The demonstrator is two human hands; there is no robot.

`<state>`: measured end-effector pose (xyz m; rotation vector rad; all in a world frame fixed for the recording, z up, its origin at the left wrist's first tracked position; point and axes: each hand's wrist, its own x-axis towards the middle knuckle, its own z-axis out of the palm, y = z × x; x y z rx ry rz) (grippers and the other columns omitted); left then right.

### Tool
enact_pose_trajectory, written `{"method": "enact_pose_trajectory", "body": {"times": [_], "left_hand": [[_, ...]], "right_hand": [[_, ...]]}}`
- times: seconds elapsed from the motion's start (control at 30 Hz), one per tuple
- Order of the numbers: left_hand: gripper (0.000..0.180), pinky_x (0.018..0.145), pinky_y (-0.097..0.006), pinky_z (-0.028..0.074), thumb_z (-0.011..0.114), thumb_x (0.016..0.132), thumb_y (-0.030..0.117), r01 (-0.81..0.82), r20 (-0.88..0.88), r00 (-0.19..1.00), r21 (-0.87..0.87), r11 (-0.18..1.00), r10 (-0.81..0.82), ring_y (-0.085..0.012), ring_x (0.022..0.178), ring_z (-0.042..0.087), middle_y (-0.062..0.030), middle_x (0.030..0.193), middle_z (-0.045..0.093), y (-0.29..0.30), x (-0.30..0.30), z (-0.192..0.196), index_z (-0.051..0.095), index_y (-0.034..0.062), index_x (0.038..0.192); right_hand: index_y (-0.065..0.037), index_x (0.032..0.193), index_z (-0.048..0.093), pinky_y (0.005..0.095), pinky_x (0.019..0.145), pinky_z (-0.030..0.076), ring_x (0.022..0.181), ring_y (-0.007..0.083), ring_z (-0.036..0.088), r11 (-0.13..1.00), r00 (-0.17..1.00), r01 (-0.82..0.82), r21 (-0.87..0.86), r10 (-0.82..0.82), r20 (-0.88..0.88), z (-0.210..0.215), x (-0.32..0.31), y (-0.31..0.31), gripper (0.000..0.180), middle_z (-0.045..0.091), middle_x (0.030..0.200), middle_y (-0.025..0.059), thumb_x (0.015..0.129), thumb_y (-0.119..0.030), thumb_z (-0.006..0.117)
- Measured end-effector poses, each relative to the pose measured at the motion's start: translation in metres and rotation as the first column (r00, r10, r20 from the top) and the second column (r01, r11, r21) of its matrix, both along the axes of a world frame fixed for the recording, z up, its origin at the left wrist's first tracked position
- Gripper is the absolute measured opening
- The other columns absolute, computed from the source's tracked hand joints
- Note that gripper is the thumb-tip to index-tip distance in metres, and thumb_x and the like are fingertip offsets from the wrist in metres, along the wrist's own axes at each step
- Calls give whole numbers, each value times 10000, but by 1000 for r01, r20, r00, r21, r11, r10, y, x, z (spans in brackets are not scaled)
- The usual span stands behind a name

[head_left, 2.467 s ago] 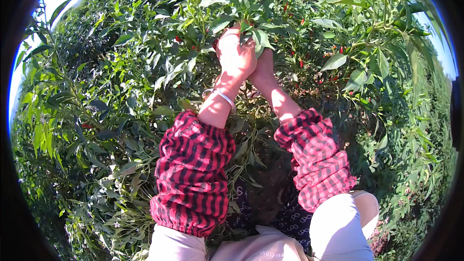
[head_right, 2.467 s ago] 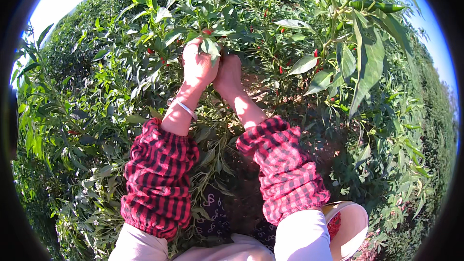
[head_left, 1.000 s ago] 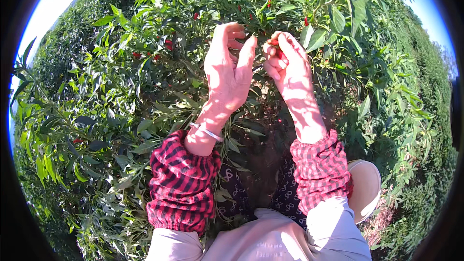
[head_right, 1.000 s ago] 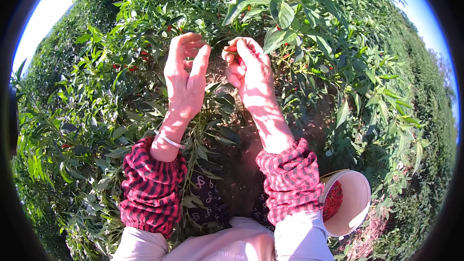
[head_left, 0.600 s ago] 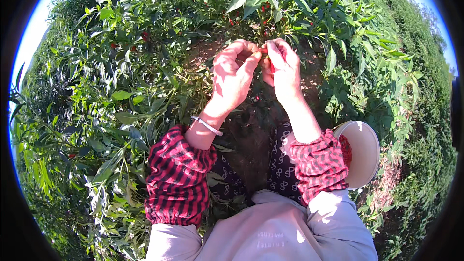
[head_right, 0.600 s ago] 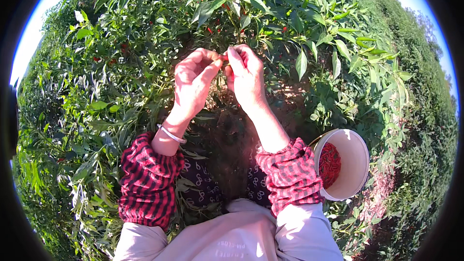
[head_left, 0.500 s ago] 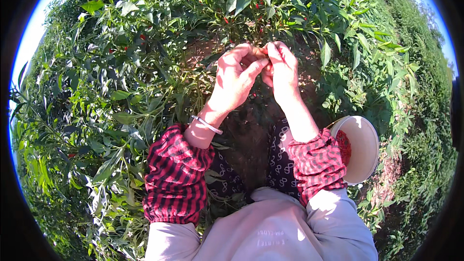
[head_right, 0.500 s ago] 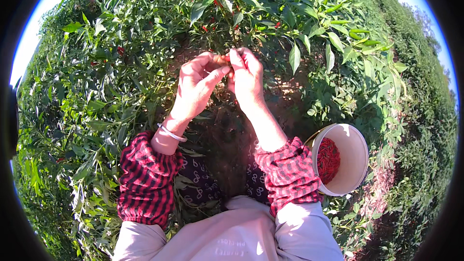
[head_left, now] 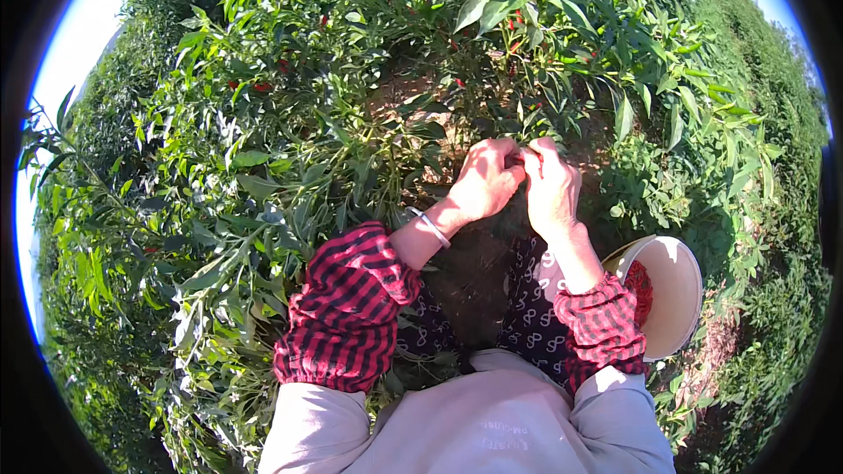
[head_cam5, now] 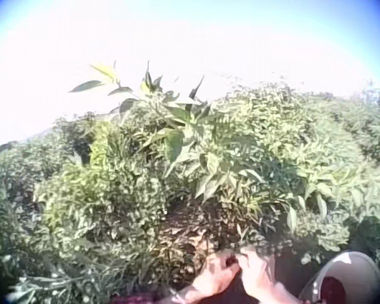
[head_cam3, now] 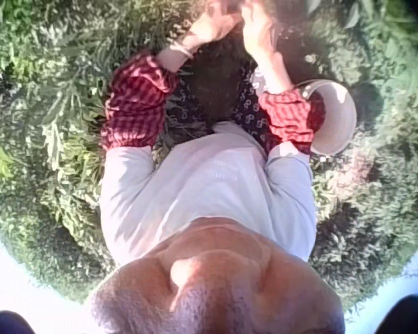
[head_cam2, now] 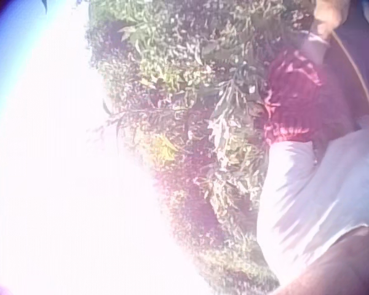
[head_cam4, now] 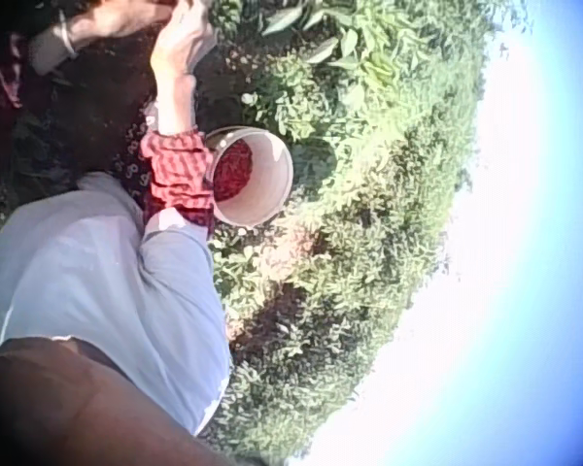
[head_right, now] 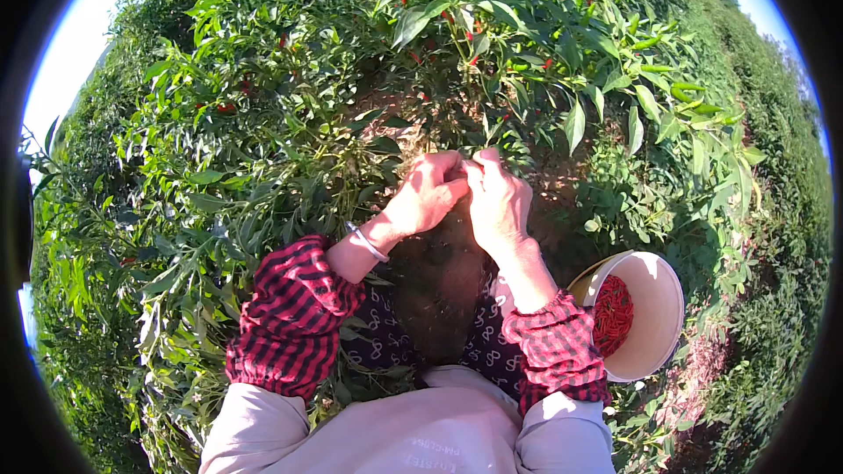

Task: The person picks red peppers from plants by hand and places them into a bucket.

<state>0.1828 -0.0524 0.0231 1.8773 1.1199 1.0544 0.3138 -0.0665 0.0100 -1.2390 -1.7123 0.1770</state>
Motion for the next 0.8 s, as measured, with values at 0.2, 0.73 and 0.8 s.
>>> {"method": "enact_pose_trajectory", "body": {"times": [0.2, 0.73, 0.8], "left_hand": [[127, 639, -440, 462, 521, 678, 71, -122, -123, 982, 149, 981, 141, -403, 693, 573, -226, 689, 576, -17, 25, -8, 555, -35, 740], [104, 524, -226, 462, 585, 840, 146, -196, 470, 862, -35, 980, 190, -58, 591, 499, 13, 686, 534, 20, -80, 67, 561, 45, 832], [93, 545, -257, 467, 570, 849, 158, -548, 729, 535, -86, 832, 428, -75, 578, 472, 11, 650, 480, 22, -130, 68, 542, 74, 820]], "right_hand": [[-50, 857, 493, 325, 448, 375, 445, 238, 465, 999, 1000, 23, 30, -23, -11, -15, 16, -13, 102, 450, 524, 123, 809, -18, 576], [-129, 865, 506, 173, 350, 204, 395, 19, 276, 910, 298, -194, -368, -302, -905, 16, 136, -65, 174, 334, 548, -73, 944, -274, 450], [-120, 808, 480, 197, 407, 331, 488, 15, 361, 863, 467, -255, -437, -285, -837, -20, 220, -78, 199, 391, 592, -72, 934, -272, 457]]}}
